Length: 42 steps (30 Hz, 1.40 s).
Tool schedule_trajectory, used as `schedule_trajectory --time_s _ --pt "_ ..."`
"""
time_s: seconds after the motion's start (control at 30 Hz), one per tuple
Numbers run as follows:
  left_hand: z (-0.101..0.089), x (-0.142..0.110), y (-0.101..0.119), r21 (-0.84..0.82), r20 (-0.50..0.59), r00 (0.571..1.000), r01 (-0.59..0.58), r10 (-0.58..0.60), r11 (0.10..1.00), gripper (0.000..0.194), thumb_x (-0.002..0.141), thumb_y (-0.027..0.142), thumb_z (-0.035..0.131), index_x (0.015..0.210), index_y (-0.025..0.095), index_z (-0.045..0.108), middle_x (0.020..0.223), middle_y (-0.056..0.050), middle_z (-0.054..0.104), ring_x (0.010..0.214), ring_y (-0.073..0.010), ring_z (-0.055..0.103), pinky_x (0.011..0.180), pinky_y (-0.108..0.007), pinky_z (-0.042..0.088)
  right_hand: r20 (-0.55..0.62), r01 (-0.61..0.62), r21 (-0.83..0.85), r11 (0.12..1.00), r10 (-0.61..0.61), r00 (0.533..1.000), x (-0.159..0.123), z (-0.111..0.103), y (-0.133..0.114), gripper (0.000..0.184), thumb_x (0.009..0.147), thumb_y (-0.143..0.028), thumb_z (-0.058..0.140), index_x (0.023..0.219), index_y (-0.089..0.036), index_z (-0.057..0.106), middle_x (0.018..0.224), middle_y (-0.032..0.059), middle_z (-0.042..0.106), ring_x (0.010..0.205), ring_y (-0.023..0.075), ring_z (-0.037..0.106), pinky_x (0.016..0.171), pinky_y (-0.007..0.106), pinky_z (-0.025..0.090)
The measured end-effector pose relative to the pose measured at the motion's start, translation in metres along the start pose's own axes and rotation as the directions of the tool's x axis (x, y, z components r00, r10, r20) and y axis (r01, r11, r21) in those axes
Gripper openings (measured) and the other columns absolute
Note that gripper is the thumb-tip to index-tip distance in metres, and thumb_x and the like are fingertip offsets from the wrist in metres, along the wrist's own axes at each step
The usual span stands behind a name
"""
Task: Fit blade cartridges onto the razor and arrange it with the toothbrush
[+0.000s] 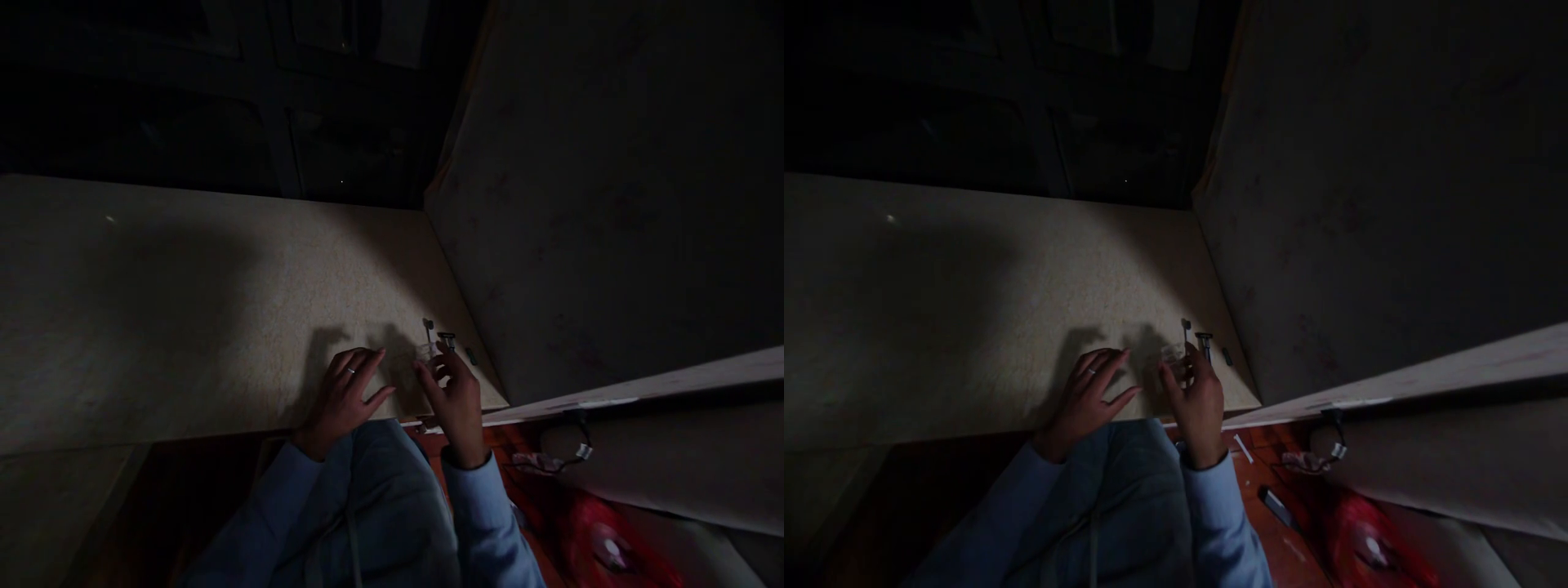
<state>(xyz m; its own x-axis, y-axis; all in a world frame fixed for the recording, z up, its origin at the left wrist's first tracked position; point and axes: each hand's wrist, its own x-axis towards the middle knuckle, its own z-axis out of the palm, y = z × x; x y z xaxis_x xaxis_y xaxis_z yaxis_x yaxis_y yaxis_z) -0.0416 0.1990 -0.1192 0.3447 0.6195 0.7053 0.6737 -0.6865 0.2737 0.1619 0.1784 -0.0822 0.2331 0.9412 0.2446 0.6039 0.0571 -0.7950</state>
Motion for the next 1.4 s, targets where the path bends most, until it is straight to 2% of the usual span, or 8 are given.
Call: schedule_trajectory --time_s 0.13,0.3,0.5,0.67,0.97,1.1,1.23,1.4 --pt "0.003 -0.013 -0.015 0.004 -0.060 0.993 0.098 -0.098 0.995 0.039 0.093 0.025 0.065 0.130 0.016 0.057 0.111 -0.011 0.068 0.107 -0.0253 0.061 0.093 -0.040 0.052 -0.046 -0.025 -0.084 0.996 0.021 0.999 0.026 -0.032 0.026 0.059 0.084 -0.061 0.061 0.115 -0.012 0.068 0.092 0.0105 0.072 0.075 0.0197 0.066 0.066 0.028 0.047" --pt "0.009 -0.019 -0.027 -0.083 -0.084 0.957 0.273 -0.279 0.959 0.025 0.094 0.027 0.061 0.117 0.017 0.064 0.107 -0.009 0.070 0.102 -0.0236 0.064 0.089 -0.037 0.054 -0.022 -0.037 -0.409 0.912 0.031 0.999 0.059 -0.053 0.054 0.048 0.092 -0.055 0.052 0.104 -0.013 0.072 0.091 0.0142 0.073 0.077 0.0219 0.068 0.063 0.027 0.040" --pt "0.018 -0.024 -0.026 0.035 -0.025 0.976 0.216 -0.215 0.976 0.022 0.095 0.023 0.054 0.110 0.018 0.069 0.101 -0.009 0.073 0.095 -0.0256 0.066 0.087 -0.042 0.053 0.115 0.066 -0.718 0.693 0.025 0.993 0.089 -0.042 0.072 0.027 0.096 -0.027 0.051 0.099 -0.011 0.073 0.091 0.0192 0.072 0.077 0.0220 0.068 0.061 0.026 0.040" --pt "0.020 -0.026 -0.023 0.058 0.000 0.982 0.187 -0.187 0.981 0.020 0.095 0.019 0.054 0.105 0.018 0.071 0.098 -0.008 0.074 0.092 -0.0247 0.066 0.086 -0.041 0.052 0.193 0.162 -0.765 0.623 -0.019 0.981 0.104 -0.031 0.081 0.016 0.086 -0.013 0.057 0.086 -0.007 0.072 0.082 0.0208 0.069 0.079 0.0252 0.066 0.067 0.030 0.045" --pt "0.018 -0.026 -0.022 0.030 0.001 0.982 0.189 -0.189 0.982 0.020 0.094 0.017 0.055 0.104 0.016 0.072 0.098 -0.009 0.074 0.092 -0.0255 0.066 0.084 -0.042 0.054 0.253 0.239 -0.840 0.487 -0.038 0.967 0.096 -0.024 0.077 0.036 0.086 0.002 0.040 0.092 -0.003 0.075 0.096 0.0273 0.069 0.084 0.0294 0.067 0.071 0.038 0.050" --pt "0.020 -0.027 -0.023 0.032 -0.007 0.982 0.188 -0.188 0.982 0.020 0.094 0.018 0.055 0.104 0.016 0.072 0.098 -0.009 0.074 0.092 -0.0246 0.066 0.085 -0.042 0.053 0.245 0.221 -0.844 0.489 -0.015 0.969 0.091 -0.029 0.074 0.033 0.085 0.002 0.043 0.088 -0.005 0.075 0.093 0.0241 0.070 0.079 0.0270 0.068 0.066 0.033 0.049" --pt "0.020 -0.027 -0.024 0.036 -0.025 0.985 0.171 -0.170 0.985 0.019 0.095 0.018 0.054 0.102 0.017 0.072 0.096 -0.008 0.074 0.091 -0.0235 0.066 0.084 -0.040 0.054 0.196 0.154 -0.834 0.529 0.025 0.980 0.078 -0.042 0.073 0.029 0.095 -0.011 0.046 0.089 -0.009 0.074 0.082 0.0166 0.071 0.067 0.0193 0.066 0.057 0.026 0.039" --pt "0.018 -0.026 -0.024 0.031 -0.059 0.988 0.146 -0.144 0.989 0.016 0.094 0.017 0.057 0.101 0.016 0.071 0.095 -0.007 0.074 0.089 -0.0234 0.066 0.083 -0.040 0.054 0.072 -0.003 -0.737 0.675 0.083 0.994 0.053 -0.057 0.068 0.024 0.098 -0.023 0.052 0.100 -0.012 0.073 0.092 0.0142 0.073 0.074 0.0169 0.067 0.058 0.024 0.032"
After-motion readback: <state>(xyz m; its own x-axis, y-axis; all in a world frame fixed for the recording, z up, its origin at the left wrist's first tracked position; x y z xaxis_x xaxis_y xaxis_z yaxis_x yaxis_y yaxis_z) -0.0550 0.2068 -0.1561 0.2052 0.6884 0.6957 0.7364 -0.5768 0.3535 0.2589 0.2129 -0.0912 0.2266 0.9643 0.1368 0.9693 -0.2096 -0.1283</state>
